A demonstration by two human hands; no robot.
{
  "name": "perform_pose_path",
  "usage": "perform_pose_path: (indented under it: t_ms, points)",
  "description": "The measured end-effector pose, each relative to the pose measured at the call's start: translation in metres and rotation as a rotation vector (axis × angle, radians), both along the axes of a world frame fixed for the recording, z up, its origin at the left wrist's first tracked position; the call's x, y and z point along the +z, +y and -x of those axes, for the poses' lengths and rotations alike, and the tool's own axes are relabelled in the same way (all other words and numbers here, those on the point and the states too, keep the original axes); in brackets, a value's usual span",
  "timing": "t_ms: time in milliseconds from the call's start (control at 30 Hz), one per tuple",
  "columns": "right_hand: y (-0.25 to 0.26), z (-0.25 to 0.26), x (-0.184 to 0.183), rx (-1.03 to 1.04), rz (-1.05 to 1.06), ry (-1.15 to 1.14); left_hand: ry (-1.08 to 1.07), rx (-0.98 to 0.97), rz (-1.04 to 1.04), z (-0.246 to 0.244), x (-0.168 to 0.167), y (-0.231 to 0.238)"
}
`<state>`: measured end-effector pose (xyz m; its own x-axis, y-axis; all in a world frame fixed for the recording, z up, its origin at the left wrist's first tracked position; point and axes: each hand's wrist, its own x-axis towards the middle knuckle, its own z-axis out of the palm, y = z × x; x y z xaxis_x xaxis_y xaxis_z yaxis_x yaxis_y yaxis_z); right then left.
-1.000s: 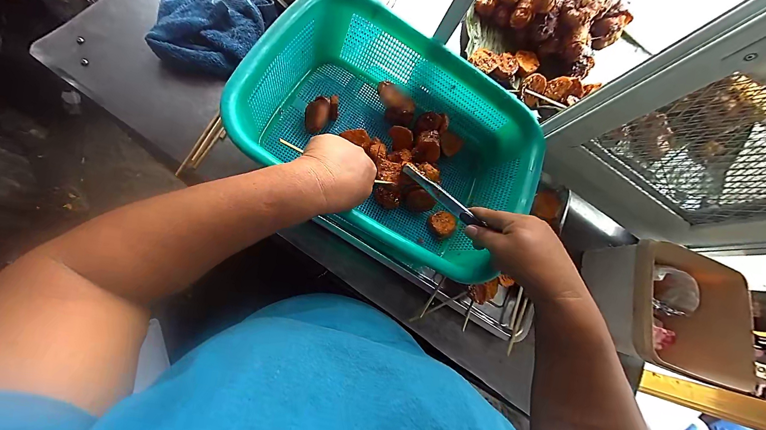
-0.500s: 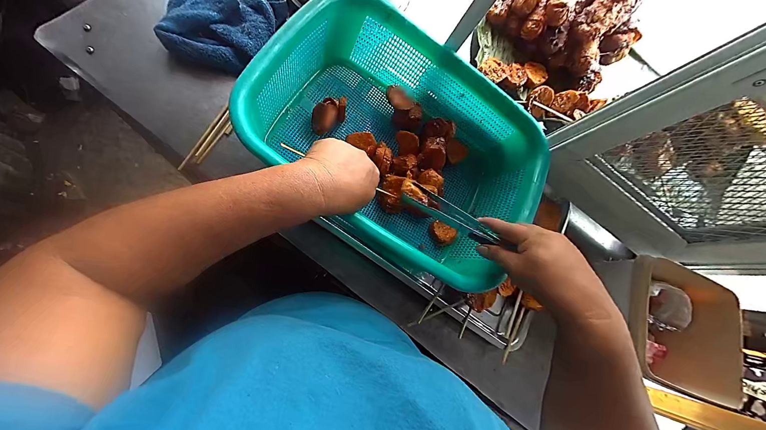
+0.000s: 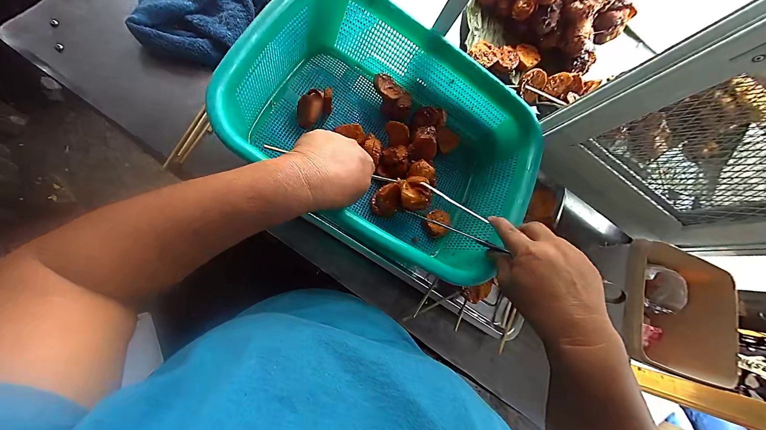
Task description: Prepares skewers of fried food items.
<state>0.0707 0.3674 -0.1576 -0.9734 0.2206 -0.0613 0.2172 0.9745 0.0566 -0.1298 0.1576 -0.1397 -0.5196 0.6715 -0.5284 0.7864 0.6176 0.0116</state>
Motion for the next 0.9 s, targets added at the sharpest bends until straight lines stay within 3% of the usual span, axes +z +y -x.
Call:
perform_pose_path:
  t_ms: [133, 300, 533, 900]
  points:
    - [-0.019, -0.007, 0.019, -0.146, -0.021, -0.134, -0.031, -0.048, 0.003, -0.002, 0.001, -0.002]
    - [-0.040, -0.007, 0.015, -0.103, -0.081, -0.077, -0.030, -0.080, 0.019, -0.008, 0.002, 0.002]
    - [-0.029, -0.009, 0.012, -0.107, -0.101, -0.088, -0.024, -0.142, 0.119, -0.012, 0.001, 0.007]
    - [-0.026, -0.017, 0.007, -0.085, -0.123, -0.028, 0.042, -0.123, -0.011, -0.024, 0.021, 0.003]
